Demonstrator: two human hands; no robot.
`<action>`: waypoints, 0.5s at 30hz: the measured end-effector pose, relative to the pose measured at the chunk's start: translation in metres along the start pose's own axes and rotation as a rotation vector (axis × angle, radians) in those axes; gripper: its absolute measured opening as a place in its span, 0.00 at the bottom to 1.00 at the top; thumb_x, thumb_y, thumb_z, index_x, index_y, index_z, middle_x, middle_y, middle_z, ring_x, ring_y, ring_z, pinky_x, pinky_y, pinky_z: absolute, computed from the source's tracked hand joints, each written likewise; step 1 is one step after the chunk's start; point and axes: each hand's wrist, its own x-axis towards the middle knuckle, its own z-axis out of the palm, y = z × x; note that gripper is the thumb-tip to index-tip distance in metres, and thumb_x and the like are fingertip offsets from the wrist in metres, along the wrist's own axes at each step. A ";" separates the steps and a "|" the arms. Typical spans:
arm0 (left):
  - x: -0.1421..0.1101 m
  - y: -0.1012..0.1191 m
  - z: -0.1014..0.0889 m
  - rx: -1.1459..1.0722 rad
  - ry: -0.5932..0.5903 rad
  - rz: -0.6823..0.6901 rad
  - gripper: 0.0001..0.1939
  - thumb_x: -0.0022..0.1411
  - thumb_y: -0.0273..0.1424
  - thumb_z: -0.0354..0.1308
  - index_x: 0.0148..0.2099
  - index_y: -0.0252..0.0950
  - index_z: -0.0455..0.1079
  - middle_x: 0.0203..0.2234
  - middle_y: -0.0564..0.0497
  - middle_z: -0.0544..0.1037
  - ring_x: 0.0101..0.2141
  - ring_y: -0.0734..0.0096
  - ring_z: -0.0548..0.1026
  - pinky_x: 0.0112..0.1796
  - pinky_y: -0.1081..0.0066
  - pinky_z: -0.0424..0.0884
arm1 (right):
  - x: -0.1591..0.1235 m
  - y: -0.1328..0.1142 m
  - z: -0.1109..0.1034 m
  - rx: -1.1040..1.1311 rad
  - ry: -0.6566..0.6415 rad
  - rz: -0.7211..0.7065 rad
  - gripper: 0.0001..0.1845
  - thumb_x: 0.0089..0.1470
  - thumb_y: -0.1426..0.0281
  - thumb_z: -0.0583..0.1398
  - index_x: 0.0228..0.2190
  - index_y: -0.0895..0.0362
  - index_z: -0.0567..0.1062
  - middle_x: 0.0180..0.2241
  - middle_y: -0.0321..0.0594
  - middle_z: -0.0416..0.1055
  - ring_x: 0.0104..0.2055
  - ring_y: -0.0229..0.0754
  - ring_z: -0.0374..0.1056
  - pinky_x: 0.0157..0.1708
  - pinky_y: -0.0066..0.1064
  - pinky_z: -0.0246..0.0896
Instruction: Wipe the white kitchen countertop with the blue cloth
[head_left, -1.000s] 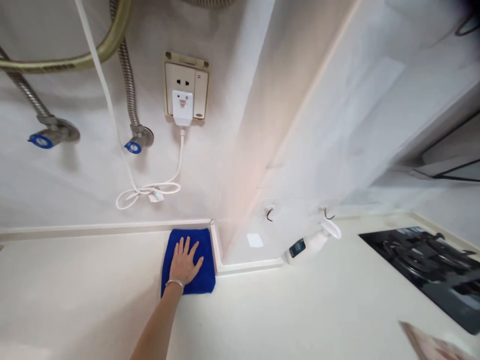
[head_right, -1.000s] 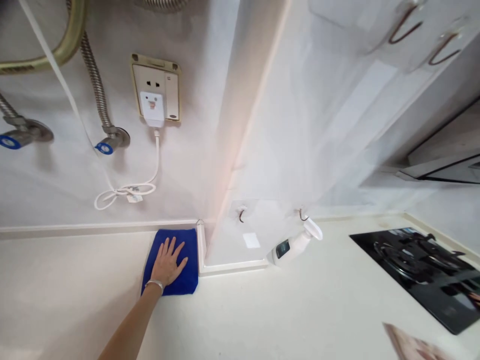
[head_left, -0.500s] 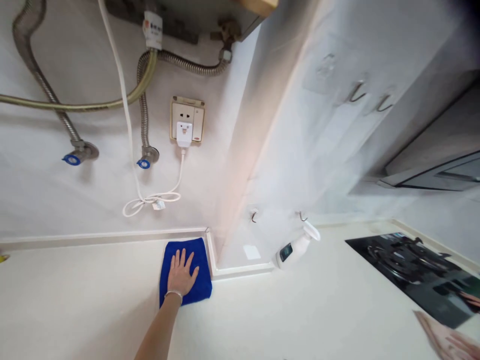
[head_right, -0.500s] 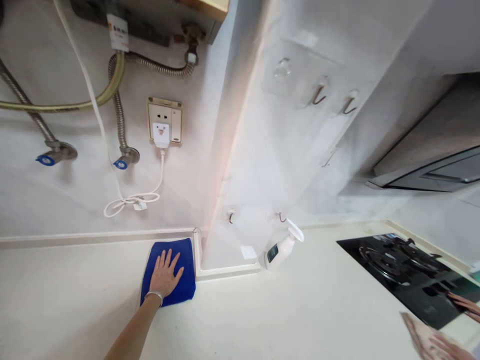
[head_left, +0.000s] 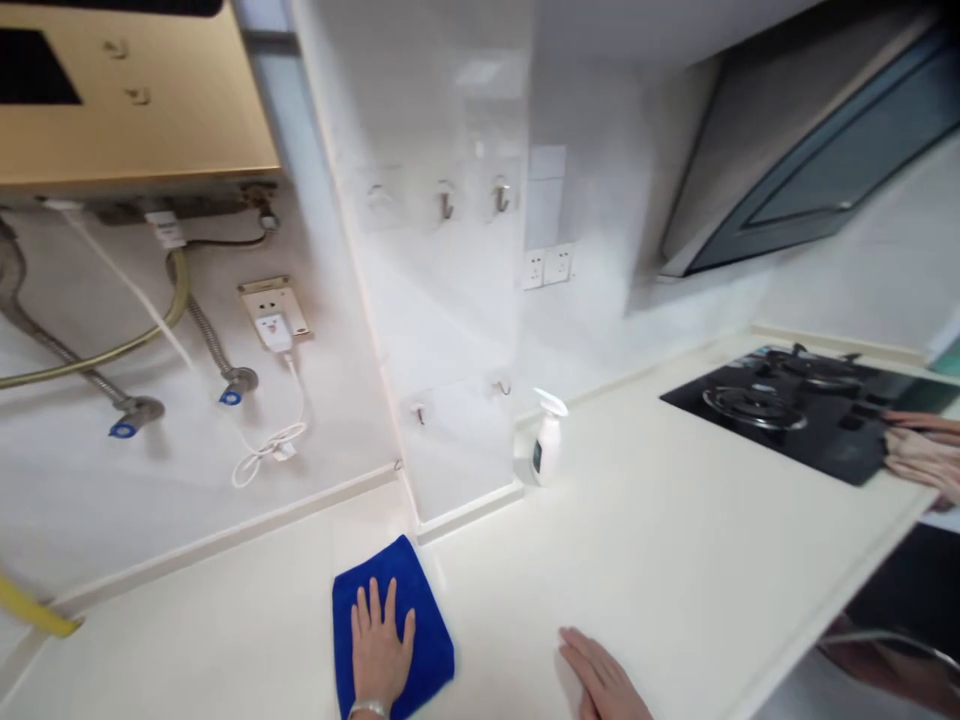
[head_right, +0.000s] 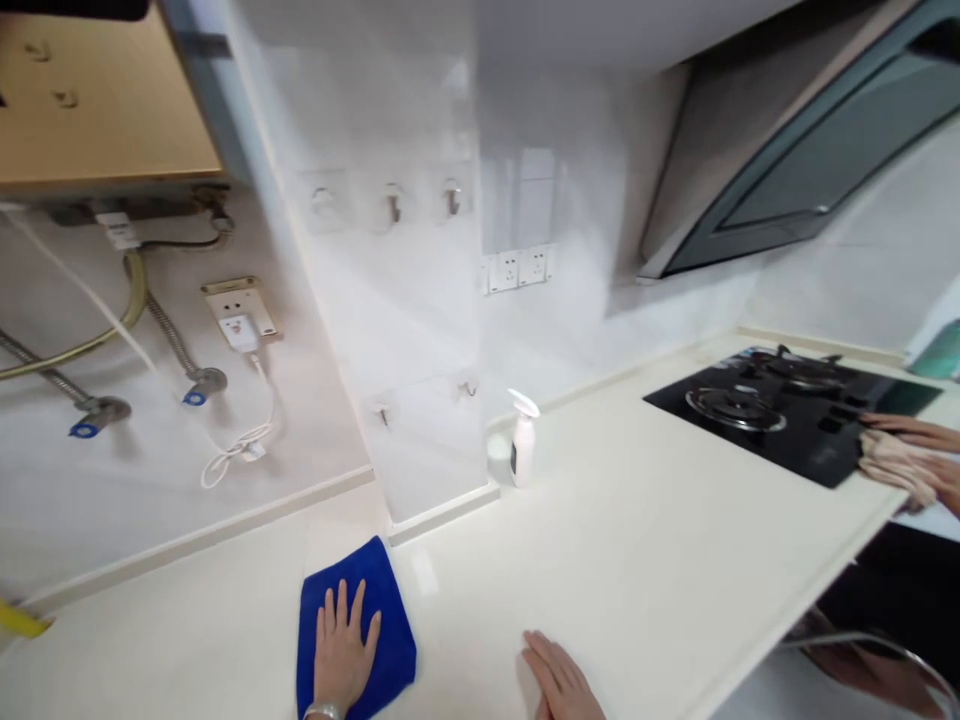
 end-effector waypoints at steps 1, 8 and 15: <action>-0.007 0.004 -0.003 0.013 0.008 0.010 0.30 0.66 0.43 0.48 0.67 0.41 0.57 0.67 0.37 0.63 0.67 0.40 0.57 0.63 0.41 0.62 | 0.002 -0.002 -0.002 0.000 -0.003 0.000 0.32 0.56 0.77 0.50 0.62 0.53 0.64 0.64 0.40 0.62 0.66 0.45 0.58 0.63 0.41 0.65; -0.047 0.045 -0.008 0.058 0.063 0.074 0.29 0.67 0.40 0.47 0.66 0.36 0.58 0.67 0.31 0.61 0.67 0.35 0.56 0.62 0.40 0.62 | 0.013 -0.012 -0.014 0.139 -0.115 0.119 0.34 0.52 0.80 0.50 0.61 0.55 0.64 0.66 0.43 0.59 0.68 0.46 0.54 0.67 0.49 0.58; -0.080 0.111 -0.014 0.003 0.024 0.196 0.32 0.66 0.39 0.49 0.69 0.37 0.51 0.69 0.30 0.55 0.69 0.35 0.49 0.62 0.39 0.62 | 0.022 -0.018 -0.031 0.204 -0.184 0.185 0.36 0.47 0.79 0.52 0.59 0.57 0.65 0.66 0.44 0.58 0.69 0.47 0.52 0.70 0.50 0.53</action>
